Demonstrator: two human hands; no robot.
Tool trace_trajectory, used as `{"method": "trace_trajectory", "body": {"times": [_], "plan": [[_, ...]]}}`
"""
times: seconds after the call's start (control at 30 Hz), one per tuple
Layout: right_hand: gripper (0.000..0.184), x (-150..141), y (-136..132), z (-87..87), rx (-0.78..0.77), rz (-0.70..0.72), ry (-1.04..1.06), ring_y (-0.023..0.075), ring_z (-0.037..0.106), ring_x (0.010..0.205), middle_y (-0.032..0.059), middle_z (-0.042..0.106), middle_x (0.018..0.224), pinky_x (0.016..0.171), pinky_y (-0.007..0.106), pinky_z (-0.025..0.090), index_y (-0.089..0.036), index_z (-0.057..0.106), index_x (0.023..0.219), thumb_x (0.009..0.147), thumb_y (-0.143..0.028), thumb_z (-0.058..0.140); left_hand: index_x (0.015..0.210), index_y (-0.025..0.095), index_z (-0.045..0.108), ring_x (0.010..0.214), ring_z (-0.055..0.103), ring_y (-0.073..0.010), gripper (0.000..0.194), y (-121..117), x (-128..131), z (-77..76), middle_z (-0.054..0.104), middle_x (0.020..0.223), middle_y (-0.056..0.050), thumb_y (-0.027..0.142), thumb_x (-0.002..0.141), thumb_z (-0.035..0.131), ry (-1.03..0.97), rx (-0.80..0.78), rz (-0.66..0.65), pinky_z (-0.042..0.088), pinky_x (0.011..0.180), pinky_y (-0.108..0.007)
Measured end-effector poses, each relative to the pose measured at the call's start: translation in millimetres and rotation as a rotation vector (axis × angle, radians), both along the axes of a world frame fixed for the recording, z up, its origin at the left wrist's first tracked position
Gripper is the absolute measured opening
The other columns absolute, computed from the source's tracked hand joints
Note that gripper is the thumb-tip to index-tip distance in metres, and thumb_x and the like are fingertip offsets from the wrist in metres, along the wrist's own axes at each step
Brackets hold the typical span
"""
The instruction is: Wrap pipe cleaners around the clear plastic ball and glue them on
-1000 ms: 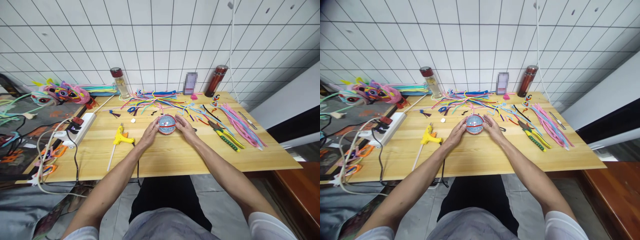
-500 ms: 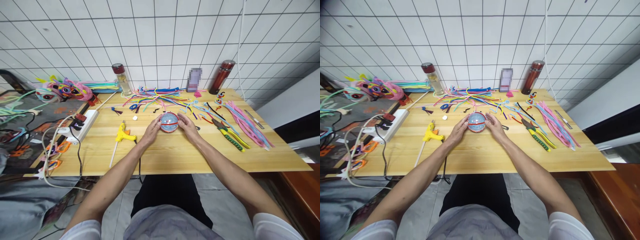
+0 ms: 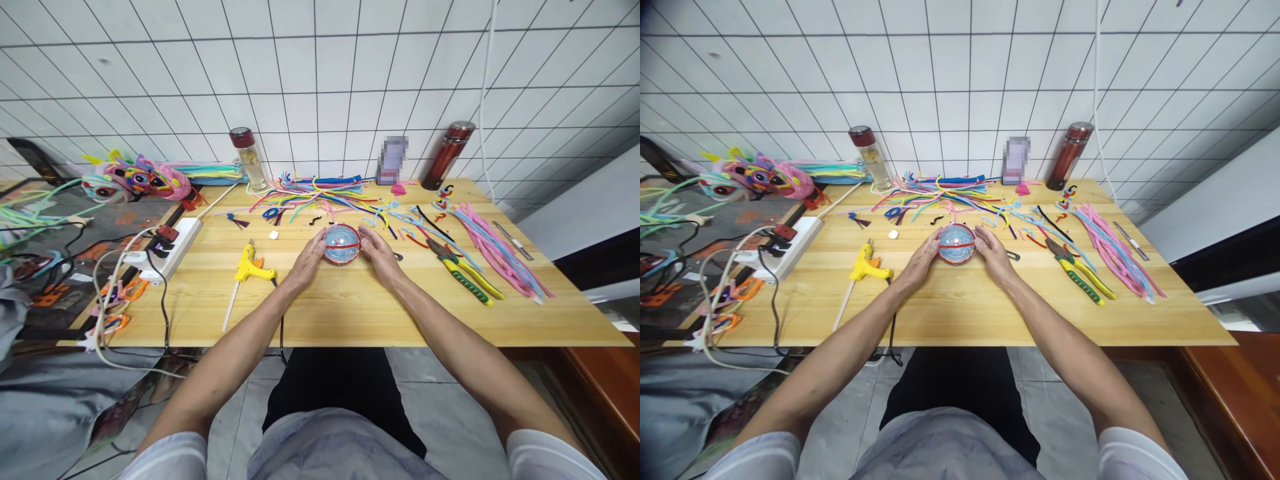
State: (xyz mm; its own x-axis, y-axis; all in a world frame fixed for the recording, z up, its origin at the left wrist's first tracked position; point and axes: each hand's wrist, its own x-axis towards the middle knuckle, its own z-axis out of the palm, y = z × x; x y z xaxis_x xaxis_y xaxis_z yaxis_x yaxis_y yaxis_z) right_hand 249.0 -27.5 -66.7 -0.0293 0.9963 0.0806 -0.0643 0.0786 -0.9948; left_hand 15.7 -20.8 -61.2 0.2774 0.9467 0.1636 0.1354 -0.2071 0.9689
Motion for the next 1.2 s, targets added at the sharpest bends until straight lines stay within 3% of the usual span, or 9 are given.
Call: {"method": "trace_trajectory", "body": {"times": [0.1,0.2,0.37,0.63,0.87,1.2], "plan": [[0.088,-1.2,-1.5,1.9,-0.004,0.009,-0.003,0.0342,0.048,0.153,0.01,0.056,0.161,0.126,0.056,0.04,-0.029,0.059,0.149,0.078,-0.079,0.076,0.159,0.017,0.047,0.161,0.037,-0.0311,0.083,-0.8,4.4,2.4,0.043,0.17,-0.015,0.072,0.098,0.051,-0.041,-0.003,0.0,0.024,0.135,-0.048],[0.096,-3.6,-1.4,2.4,0.028,-0.006,-0.053,0.0353,0.049,0.151,0.0125,0.057,0.161,0.126,0.054,0.04,-0.027,0.058,0.15,0.073,-0.079,0.08,0.157,0.015,0.046,0.149,0.053,-0.0355,0.091,-1.3,9.7,2.6,0.052,0.163,-0.019,0.071,0.089,0.067,-0.103,-0.036,-0.01,0.039,0.127,-0.052],[0.092,-4.8,-1.1,2.0,0.051,-0.027,-0.096,0.034,0.052,0.149,0.0111,0.058,0.159,0.128,0.053,0.038,-0.028,0.06,0.148,0.074,-0.078,0.081,0.153,0.018,0.048,0.13,0.067,-0.0339,0.09,-2.3,13.4,1.1,0.061,0.154,-0.018,0.069,0.084,0.075,-0.157,-0.049,-0.038,0.052,0.116,-0.052],[0.088,-1.9,-4.3,3.4,0.046,-0.001,-0.091,0.0353,0.05,0.151,0.0097,0.053,0.164,0.127,0.055,0.04,-0.03,0.058,0.15,0.078,-0.075,0.079,0.154,0.019,0.049,0.139,0.062,-0.036,0.091,-9.3,15.5,10.7,0.057,0.158,-0.018,0.065,0.081,0.08,-0.185,-0.024,-0.067,0.051,0.118,-0.052],[0.09,-1.7,-8.2,6.4,0.033,-0.001,-0.101,0.0346,0.044,0.155,0.0092,0.053,0.164,0.129,0.053,0.037,-0.029,0.057,0.151,0.078,-0.076,0.078,0.155,0.02,0.053,0.159,0.041,-0.0276,0.062,-9.0,7.1,10.0,0.05,0.166,-0.01,0.056,0.105,0.047,-0.038,0.039,0.007,0.023,0.136,-0.045],[0.091,-2.6,-7.5,5.3,0.043,0.0,-0.116,0.0348,0.046,0.154,0.0093,0.056,0.162,0.131,0.054,0.033,-0.028,0.057,0.151,0.076,-0.07,0.084,0.154,0.019,0.056,0.149,0.052,-0.03,0.063,-6.4,7.0,3.9,0.058,0.158,-0.013,0.055,0.102,0.054,-0.045,0.06,0.004,0.035,0.13,-0.046]]}}
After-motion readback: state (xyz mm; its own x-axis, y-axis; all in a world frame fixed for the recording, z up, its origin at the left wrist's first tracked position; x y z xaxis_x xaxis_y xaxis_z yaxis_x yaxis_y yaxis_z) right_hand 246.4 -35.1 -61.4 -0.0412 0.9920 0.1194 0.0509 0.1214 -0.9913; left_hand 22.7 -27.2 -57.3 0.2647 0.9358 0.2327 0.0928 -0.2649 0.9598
